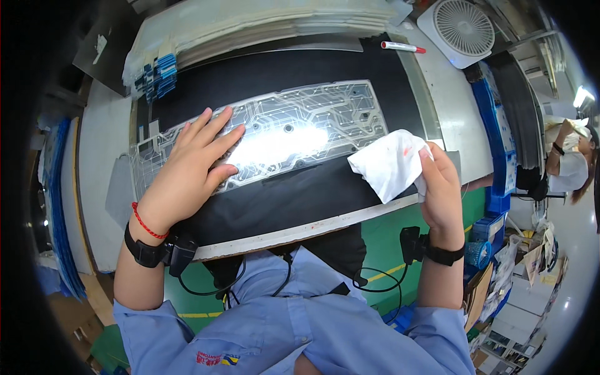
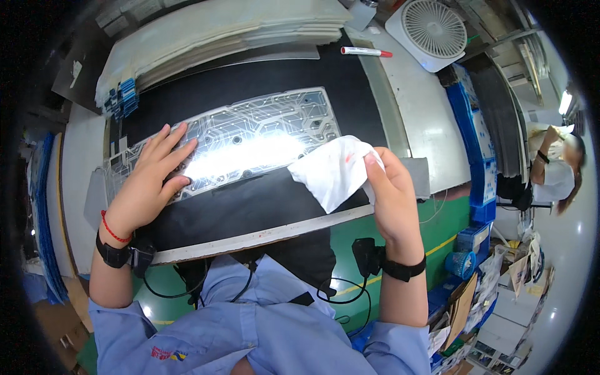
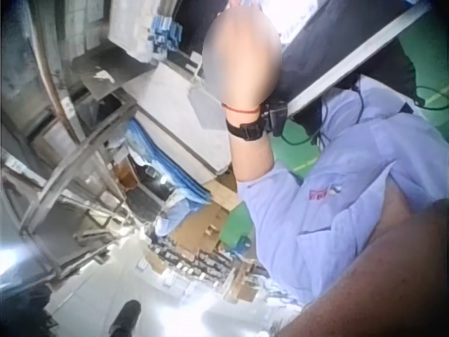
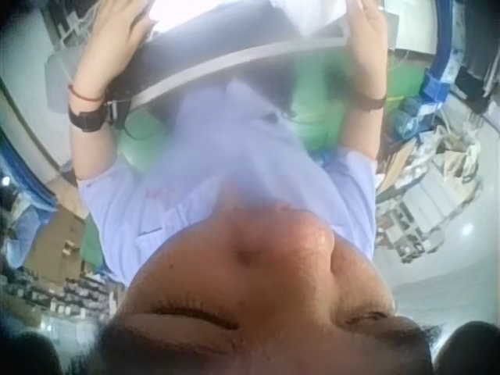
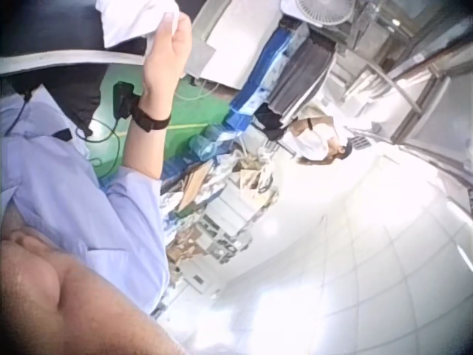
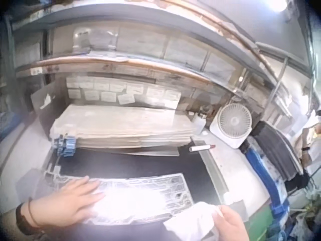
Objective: Cleaning a flexible printed circuit board with a cloth and marking it with a red marker.
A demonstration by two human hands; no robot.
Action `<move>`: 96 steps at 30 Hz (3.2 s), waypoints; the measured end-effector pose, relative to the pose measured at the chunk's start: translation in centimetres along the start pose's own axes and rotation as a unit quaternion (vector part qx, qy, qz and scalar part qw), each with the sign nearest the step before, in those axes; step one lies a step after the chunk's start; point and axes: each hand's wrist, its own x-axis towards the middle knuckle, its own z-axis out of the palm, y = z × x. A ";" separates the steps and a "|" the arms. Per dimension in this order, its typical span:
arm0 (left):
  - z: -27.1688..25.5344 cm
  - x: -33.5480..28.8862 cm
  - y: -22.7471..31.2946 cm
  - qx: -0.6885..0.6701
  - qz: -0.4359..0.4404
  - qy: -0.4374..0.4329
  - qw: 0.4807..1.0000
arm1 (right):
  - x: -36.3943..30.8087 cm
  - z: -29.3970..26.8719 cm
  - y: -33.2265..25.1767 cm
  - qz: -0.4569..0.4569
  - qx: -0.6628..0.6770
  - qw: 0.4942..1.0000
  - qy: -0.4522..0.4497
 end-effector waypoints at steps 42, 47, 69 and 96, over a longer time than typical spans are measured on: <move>-0.2 -0.1 -0.1 -0.012 0.005 -0.004 1.000 | 8.0 -0.7 -5.3 -0.079 0.216 0.972 -0.037; -0.3 -0.3 -0.2 -0.013 0.003 -0.002 1.000 | 17.0 -1.9 -9.4 -0.135 0.045 0.987 0.071; -0.4 -0.3 -0.4 -0.025 0.012 -0.007 1.000 | 38.4 -7.2 -10.8 -0.348 -0.752 0.543 0.133; 0.8 -0.6 -1.0 -0.003 0.029 0.029 0.999 | -0.8 12.6 3.0 -0.305 -0.729 0.613 0.010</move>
